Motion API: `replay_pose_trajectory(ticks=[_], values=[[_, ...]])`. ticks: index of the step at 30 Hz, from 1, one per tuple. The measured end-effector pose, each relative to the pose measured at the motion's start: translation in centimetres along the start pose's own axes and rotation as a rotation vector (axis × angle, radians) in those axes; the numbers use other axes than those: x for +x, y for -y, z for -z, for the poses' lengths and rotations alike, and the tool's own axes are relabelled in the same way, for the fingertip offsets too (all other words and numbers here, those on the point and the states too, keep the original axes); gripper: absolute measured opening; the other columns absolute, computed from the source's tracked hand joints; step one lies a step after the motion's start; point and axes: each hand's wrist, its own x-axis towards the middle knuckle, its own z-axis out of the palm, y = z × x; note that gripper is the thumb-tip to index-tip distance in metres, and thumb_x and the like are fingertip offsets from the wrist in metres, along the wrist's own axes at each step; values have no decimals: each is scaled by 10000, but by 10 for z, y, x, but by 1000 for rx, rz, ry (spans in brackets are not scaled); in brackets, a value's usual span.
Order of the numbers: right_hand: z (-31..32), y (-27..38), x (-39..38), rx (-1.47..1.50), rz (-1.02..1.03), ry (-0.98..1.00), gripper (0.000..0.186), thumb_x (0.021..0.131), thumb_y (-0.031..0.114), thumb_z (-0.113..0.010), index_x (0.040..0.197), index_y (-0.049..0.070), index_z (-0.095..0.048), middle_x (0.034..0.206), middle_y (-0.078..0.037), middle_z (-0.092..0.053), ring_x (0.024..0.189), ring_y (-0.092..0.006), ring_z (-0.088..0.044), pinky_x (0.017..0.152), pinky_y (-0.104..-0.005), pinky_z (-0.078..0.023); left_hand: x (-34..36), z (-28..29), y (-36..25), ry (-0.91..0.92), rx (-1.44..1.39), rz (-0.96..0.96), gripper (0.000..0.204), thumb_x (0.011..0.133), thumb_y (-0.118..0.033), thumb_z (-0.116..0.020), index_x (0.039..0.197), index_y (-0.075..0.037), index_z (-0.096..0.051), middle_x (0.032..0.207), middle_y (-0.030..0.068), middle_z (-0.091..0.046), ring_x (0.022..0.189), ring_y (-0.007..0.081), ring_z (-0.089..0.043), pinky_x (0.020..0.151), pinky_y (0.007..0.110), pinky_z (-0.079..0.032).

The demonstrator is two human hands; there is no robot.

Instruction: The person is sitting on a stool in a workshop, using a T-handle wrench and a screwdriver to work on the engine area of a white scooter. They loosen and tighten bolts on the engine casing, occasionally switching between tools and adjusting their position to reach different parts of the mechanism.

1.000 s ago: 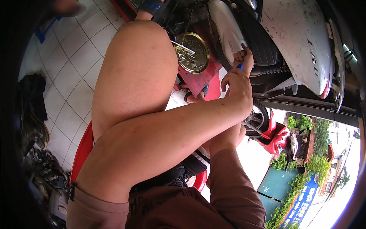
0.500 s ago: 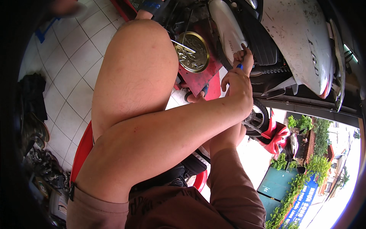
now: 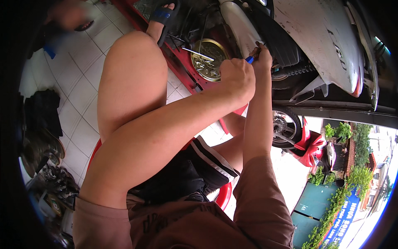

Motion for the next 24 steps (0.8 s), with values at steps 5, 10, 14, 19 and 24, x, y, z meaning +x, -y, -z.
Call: replay_pose_trajectory(ticks=[5,10,14,19,24], values=[[-3,-12,-68,87,-192,422,349,977,287,-447,1030,-28,-587,797,-83,-604,683,-172,-559,674,-282,-478,-1,5,25,-13,-244,75,281,811,-222,-577,950,2,-672,953,197,-677,937,317,-667,791,396,-529],[7,-17,-119,442,-198,686,422,981,298,-397,1197,-43,-520,1094,-125,-616,996,-227,-587,892,-353,-460,10,6,16,207,-751,275,290,881,-239,-420,860,-10,-597,716,104,-597,595,197,-586,511,340,-457],[18,-34,-108,732,-206,768,406,966,217,-445,1280,-40,-463,1158,-130,-596,1058,-238,-570,964,-367,-428,17,-6,21,379,-1224,368,238,915,-248,-375,754,-100,-468,598,-20,-401,448,88,-360,418,249,-251],[26,-36,-110,700,-219,701,292,951,165,-497,1171,-27,-509,1013,-98,-594,931,-224,-580,896,-340,-473,15,46,24,578,-284,186,398,961,-450,-461,877,-66,-520,646,9,-496,547,119,-504,413,237,-324],[38,-31,-111,664,-233,662,274,965,153,-473,1151,-44,-509,989,-124,-593,906,-233,-583,865,-325,-484,9,131,85,823,-324,503,670,969,-563,-356,1195,51,-500,764,62,-536,542,53,-402,398,193,-298]])
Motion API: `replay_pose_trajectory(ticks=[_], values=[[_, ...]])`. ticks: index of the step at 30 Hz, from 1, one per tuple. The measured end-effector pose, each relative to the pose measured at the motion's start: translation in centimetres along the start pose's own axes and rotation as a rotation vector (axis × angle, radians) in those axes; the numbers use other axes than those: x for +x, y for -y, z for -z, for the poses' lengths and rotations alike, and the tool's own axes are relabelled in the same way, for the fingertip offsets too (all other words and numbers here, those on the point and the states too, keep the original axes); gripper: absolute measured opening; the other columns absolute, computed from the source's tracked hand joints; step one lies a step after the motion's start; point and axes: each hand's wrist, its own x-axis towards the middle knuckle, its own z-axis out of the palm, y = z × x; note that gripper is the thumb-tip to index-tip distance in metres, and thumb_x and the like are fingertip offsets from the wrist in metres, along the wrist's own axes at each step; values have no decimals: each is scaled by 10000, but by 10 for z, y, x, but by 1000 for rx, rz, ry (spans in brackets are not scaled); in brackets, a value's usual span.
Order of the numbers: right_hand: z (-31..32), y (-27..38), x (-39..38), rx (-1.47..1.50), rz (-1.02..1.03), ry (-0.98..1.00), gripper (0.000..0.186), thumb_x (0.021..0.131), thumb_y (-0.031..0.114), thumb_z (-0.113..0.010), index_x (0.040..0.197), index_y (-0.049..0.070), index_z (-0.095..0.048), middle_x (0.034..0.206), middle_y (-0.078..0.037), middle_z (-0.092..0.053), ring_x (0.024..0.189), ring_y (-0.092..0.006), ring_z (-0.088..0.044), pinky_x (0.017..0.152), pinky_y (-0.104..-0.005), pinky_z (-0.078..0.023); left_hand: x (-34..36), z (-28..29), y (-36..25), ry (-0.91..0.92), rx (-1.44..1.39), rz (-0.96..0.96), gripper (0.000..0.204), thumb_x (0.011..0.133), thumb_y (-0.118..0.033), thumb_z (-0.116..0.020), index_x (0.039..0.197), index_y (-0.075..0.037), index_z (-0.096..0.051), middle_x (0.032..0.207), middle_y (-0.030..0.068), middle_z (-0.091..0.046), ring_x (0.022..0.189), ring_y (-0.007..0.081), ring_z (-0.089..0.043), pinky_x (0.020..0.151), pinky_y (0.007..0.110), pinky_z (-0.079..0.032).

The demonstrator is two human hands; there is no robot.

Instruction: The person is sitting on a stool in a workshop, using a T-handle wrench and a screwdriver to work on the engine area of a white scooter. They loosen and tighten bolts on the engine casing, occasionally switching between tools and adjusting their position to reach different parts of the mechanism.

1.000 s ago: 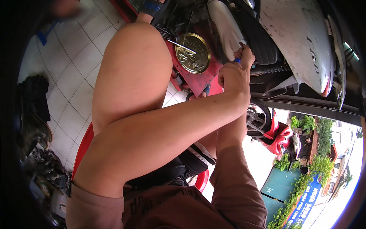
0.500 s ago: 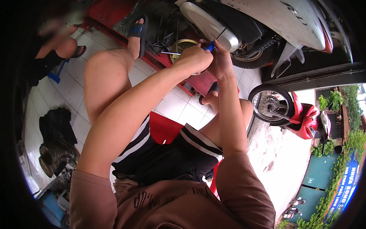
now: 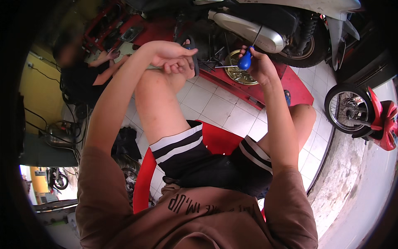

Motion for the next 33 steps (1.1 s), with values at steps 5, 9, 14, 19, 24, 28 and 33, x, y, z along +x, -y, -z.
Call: replay_pose_trajectory(ticks=[5,9,14,19,24,28,33], values=[[-4,0,0,-7,-8,-31,264,942,168,-545,1108,-38,-541,966,-95,-607,875,-199,-594,848,-297,-502,-67,6,36,-232,-386,-23,427,972,-452,-470,910,-30,-485,659,-18,-378,453,16,-284,326,151,-203],[-4,3,-1,3,10,-78,235,982,166,-463,1078,-44,-510,983,-142,-596,845,-226,-605,802,-321,-527,-85,-40,16,-587,-114,13,422,962,-461,-490,916,-41,-482,639,-34,-360,449,15,-277,352,176,-220],[-2,4,4,-53,34,-100,220,956,218,-545,1022,10,-517,925,-118,-655,794,-184,-652,611,-227,-528,-22,-98,-19,-652,550,-452,412,904,-354,-593,876,57,-598,735,150,-642,593,222,-620,560,325,-480],[-5,4,10,-101,25,-27,263,917,283,-619,984,43,-535,895,-93,-659,704,-129,-612,510,-188,-423,48,-138,-37,-1031,627,-761,377,849,-285,-650,867,85,-581,827,288,-636,811,437,-644,725,476,-519],[-9,1,2,-110,67,-95,291,944,281,-568,1034,5,-560,960,-114,-651,847,-173,-615,745,-281,-511,62,-153,-52,-1072,395,-780,361,876,-296,-601,841,63,-618,775,262,-643,770,436,-644,699,473,-516],[-13,-2,1,26,109,108,323,957,188,-487,1161,-58,-536,1119,-169,-632,994,-245,-611,896,-362,-493,86,-145,-43,-943,-161,-720,471,919,-364,-519,782,68,-647,797,295,-639,756,454,-631,695,489,-489],[-1,-13,16,-111,120,-12,302,929,214,-581,1107,-29,-561,1038,-139,-646,955,-206,-613,867,-333,-484,89,-138,-34,-969,-23,-594,534,918,-440,-522,781,74,-567,776,266,-645,736,404,-665,629,445,-502]])
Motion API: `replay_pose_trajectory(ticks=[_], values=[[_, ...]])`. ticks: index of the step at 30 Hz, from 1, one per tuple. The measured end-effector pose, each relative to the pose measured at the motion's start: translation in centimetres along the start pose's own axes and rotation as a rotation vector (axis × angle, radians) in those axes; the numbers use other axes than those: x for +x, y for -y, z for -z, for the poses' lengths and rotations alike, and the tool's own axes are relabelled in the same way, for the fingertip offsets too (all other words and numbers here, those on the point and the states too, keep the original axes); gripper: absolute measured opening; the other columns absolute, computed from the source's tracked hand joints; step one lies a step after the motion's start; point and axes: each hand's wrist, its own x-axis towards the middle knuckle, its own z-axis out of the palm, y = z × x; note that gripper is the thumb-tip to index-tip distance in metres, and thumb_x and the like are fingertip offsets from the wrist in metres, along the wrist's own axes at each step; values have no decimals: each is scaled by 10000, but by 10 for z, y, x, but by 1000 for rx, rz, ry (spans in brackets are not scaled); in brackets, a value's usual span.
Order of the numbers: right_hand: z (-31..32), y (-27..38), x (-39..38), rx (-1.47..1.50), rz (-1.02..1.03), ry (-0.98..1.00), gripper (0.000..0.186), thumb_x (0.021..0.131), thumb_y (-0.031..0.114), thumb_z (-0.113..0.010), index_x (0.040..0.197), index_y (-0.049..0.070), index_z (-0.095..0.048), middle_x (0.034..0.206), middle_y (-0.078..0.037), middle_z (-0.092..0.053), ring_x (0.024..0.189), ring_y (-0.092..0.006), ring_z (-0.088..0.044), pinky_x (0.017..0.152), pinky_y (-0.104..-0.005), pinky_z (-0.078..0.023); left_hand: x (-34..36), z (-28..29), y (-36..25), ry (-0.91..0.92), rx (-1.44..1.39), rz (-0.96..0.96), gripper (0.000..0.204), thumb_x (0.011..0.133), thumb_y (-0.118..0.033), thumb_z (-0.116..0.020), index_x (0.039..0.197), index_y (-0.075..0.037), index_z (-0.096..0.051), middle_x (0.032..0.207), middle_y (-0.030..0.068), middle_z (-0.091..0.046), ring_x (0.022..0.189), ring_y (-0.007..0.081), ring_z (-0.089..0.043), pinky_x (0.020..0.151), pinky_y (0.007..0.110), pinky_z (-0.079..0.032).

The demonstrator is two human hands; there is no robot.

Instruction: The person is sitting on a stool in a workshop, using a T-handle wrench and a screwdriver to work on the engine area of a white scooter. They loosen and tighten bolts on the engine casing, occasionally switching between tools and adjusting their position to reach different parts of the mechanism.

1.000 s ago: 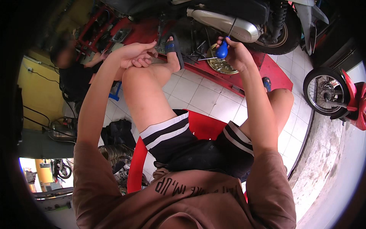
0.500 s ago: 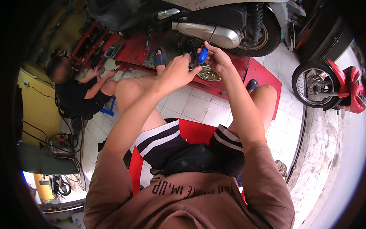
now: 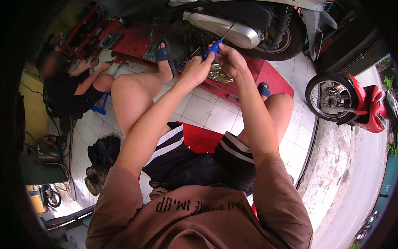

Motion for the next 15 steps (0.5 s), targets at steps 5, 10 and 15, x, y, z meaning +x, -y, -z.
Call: replay_pose_trajectory(ticks=[5,10,15], values=[[21,-4,15,2,-81,101,294,932,293,-587,1065,31,-589,971,-97,-651,862,-179,-602,816,-328,-479,-9,7,-4,-59,172,-211,471,922,-394,-509,891,74,-562,792,285,-632,757,452,-633,654,491,-498],[-10,-7,-3,77,-84,97,296,945,333,-558,1050,58,-590,961,-79,-649,881,-187,-597,812,-329,-472,5,1,18,332,-793,403,494,963,-467,-437,906,0,-584,618,82,-577,527,203,-604,423,328,-432],[-5,-4,-1,-38,-34,-51,312,941,324,-572,993,17,-589,935,-90,-641,890,-183,-581,788,-275,-450,2,1,6,24,-72,-8,449,960,-420,-445,883,-7,-605,659,116,-607,583,250,-626,477,362,-466]])
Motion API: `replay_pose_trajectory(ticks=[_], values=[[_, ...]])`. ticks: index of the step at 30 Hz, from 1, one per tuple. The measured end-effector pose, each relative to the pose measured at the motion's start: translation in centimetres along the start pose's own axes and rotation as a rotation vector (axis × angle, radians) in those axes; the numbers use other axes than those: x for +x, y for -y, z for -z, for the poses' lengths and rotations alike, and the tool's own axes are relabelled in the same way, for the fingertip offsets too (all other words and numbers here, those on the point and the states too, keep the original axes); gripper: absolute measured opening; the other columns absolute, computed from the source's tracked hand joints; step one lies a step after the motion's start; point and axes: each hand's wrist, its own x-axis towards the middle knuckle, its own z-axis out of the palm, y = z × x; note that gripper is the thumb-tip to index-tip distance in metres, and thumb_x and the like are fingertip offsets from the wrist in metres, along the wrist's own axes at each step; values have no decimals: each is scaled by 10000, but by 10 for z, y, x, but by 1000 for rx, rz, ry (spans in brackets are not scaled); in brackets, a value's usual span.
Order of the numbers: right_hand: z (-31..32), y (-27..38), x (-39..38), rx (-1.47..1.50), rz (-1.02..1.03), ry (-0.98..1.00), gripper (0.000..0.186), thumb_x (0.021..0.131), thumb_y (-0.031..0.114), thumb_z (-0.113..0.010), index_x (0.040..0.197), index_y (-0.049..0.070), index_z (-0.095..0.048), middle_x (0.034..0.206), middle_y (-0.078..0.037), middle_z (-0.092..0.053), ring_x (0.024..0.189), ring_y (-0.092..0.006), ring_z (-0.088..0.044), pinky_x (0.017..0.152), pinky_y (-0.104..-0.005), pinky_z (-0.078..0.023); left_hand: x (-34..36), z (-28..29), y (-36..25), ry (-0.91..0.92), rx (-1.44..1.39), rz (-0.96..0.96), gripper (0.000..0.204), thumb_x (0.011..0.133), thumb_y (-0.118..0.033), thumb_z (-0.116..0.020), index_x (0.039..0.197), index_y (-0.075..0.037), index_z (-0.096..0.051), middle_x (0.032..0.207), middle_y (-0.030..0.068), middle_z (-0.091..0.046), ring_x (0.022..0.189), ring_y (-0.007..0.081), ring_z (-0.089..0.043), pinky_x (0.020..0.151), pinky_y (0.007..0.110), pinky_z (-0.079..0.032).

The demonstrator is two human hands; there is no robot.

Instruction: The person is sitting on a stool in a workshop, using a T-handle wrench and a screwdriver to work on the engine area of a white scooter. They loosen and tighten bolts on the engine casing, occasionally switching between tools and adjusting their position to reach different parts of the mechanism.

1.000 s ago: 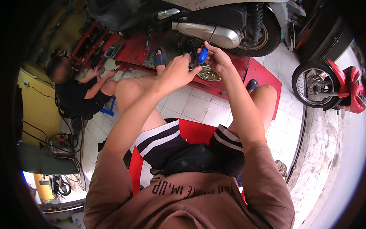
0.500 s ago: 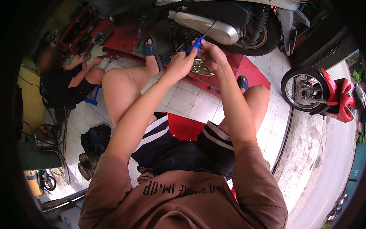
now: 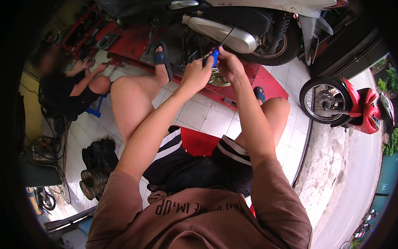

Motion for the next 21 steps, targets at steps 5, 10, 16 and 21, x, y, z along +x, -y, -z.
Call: replay_pose_trajectory(ticks=[5,10,16,21], values=[[35,5,14,1,-48,124,308,933,295,-589,998,-6,-587,944,-95,-639,703,-121,-497,698,-258,-449,-6,-7,-9,-145,273,-253,487,933,-383,-476,790,55,-632,740,258,-643,738,402,-657,667,466,-525],[2,8,-1,82,-51,165,287,933,248,-585,1075,-1,-571,966,-90,-631,581,-60,-415,530,-196,-382,2,0,-9,-72,-60,47,545,936,-384,-457,740,91,-638,757,299,-638,775,435,-644,737,467,-520],[30,9,8,34,-43,87,205,946,254,-574,835,84,-543,706,29,-495,556,-50,-392,492,-173,-330,-14,3,-19,-61,259,-212,589,933,-425,-458,750,105,-640,780,304,-640,765,437,-644,737,468,-511],[-13,9,-9,103,-33,94,182,943,233,-578,935,52,-587,692,42,-483,606,-36,-411,527,-186,-360,-3,2,-9,-36,-18,-18,528,909,-414,-522,792,88,-640,770,282,-649,775,431,-651,725,460,-524]])
